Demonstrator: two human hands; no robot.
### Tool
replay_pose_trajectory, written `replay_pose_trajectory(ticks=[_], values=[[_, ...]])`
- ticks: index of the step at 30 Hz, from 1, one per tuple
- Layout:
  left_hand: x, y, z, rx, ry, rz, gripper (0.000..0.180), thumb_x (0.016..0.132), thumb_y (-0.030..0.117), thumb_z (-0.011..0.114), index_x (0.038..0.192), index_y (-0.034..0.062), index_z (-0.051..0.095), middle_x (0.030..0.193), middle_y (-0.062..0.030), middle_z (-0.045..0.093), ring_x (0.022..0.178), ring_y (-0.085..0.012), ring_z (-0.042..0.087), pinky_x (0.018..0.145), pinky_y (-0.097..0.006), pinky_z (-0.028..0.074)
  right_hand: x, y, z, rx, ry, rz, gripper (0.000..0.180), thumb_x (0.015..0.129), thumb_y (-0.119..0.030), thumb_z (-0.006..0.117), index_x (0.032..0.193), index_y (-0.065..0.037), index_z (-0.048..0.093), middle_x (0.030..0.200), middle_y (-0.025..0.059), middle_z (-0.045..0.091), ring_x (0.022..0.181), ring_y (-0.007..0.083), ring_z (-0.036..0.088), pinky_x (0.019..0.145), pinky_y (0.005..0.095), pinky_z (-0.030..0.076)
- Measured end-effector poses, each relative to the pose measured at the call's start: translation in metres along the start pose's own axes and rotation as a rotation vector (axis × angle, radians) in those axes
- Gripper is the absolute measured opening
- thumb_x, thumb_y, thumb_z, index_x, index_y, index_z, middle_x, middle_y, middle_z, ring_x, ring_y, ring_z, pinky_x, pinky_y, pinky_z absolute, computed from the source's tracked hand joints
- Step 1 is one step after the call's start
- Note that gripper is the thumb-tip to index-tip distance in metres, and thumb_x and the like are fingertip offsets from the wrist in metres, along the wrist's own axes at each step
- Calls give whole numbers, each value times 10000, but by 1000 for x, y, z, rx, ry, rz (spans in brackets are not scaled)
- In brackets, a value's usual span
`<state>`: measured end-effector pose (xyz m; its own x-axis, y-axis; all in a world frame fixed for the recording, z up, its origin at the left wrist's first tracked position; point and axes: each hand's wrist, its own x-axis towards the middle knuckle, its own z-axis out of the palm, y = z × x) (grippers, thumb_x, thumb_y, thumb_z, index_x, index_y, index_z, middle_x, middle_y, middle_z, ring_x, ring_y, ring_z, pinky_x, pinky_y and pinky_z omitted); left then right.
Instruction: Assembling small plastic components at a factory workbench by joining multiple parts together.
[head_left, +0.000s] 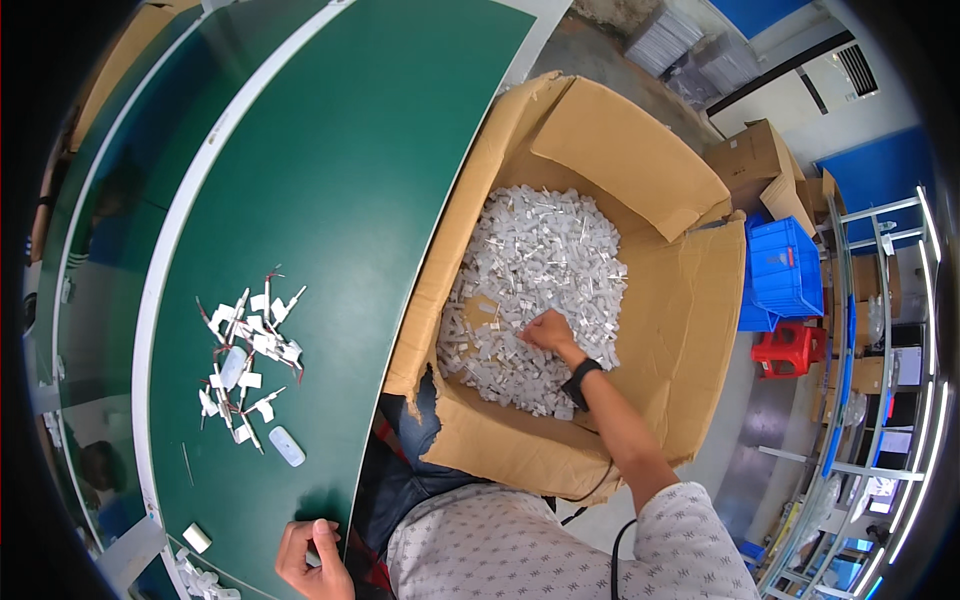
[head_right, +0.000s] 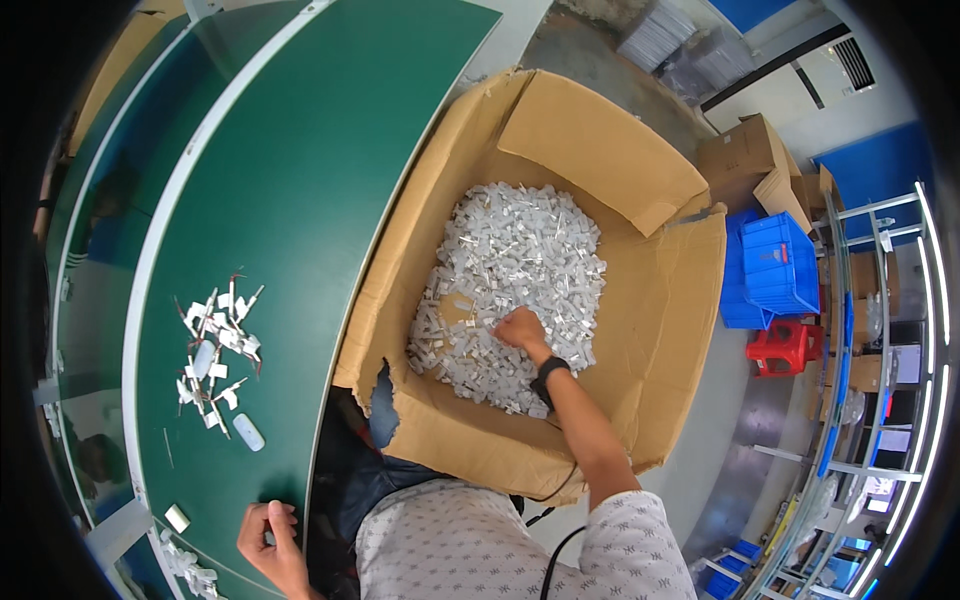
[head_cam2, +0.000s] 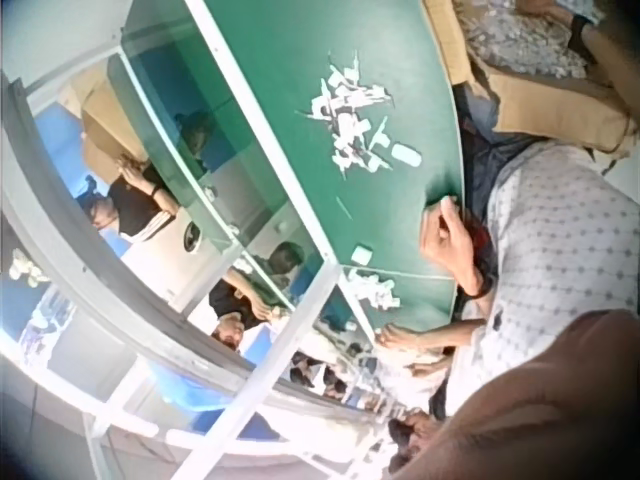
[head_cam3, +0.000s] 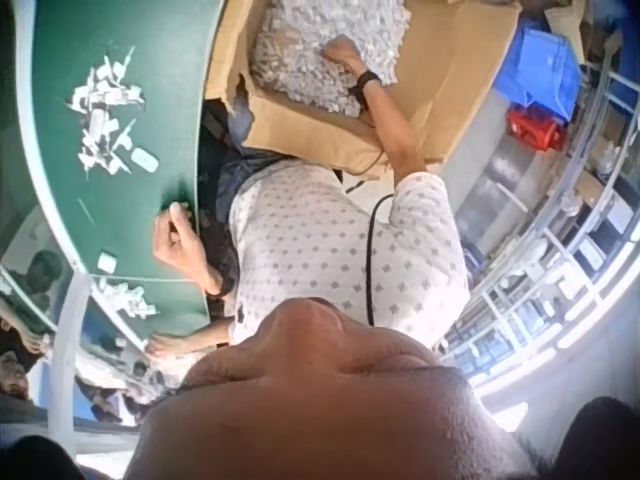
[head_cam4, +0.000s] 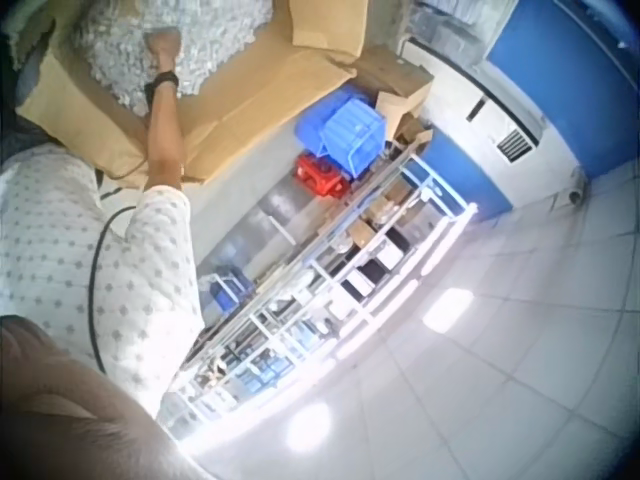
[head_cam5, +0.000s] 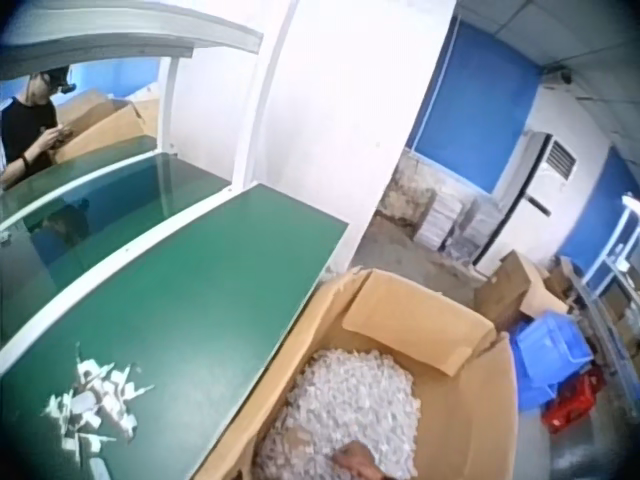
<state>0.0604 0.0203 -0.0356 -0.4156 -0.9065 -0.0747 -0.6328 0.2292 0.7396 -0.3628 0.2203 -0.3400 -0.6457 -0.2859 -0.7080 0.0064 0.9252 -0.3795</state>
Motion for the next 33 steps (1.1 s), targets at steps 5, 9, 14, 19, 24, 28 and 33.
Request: replay_pose_trajectory(ticks=[5,9,14,19,24,28,33], values=[[6,46,1,-342,-163,-51,132,967,62,658,1032,-32,723,864,-67,695,689,-85,593,613,-201,451,-120,-98,-74,495,-107,-471,158,866,-145,800,881,10,772,770,60,720,638,92,633,571,247,506],[22,77,24,-596,-331,18,127,952,34,639,1012,-51,712,893,-112,684,698,-129,629,598,-225,480,-239,-170,-90,633,-214,-798,138,911,-116,759,933,19,774,847,72,723,647,87,630,560,230,489],[32,94,53,-781,-386,148,194,953,-5,644,1129,-75,683,1080,-127,658,836,-139,666,605,-219,520,-300,-194,-64,729,-402,-989,126,929,-92,735,926,31,762,860,85,693,628,108,622,546,237,464],[25,86,47,-825,-277,135,231,922,-32,697,1151,-58,694,1040,-82,654,851,-85,622,649,-196,488,-317,-205,-41,629,-437,-1039,123,907,-85,755,895,36,741,857,78,696,617,100,617,542,244,467],[18,77,44,-792,-167,130,182,932,-10,695,1109,-50,698,957,-71,705,736,-52,584,586,-193,450,-312,-202,-46,413,-300,-1264,92,863,-62,788,895,12,745,861,64,710,649,109,647,573,230,471],[18,75,32,-533,-183,130,108,954,37,679,1036,-33,687,832,-67,734,678,-58,631,521,-182,391,-324,-212,-73,373,-98,-1196,230,834,-95,818,1053,-43,769,923,60,717,655,94,633,585,230,515],[18,76,42,-440,-93,363,138,859,0,758,990,-4,713,690,-36,612,509,-89,395,481,-258,320,-328,-221,-50,489,-79,-1254,273,817,-28,811,1083,-13,753,1012,97,715,625,70,634,600,220,524]])
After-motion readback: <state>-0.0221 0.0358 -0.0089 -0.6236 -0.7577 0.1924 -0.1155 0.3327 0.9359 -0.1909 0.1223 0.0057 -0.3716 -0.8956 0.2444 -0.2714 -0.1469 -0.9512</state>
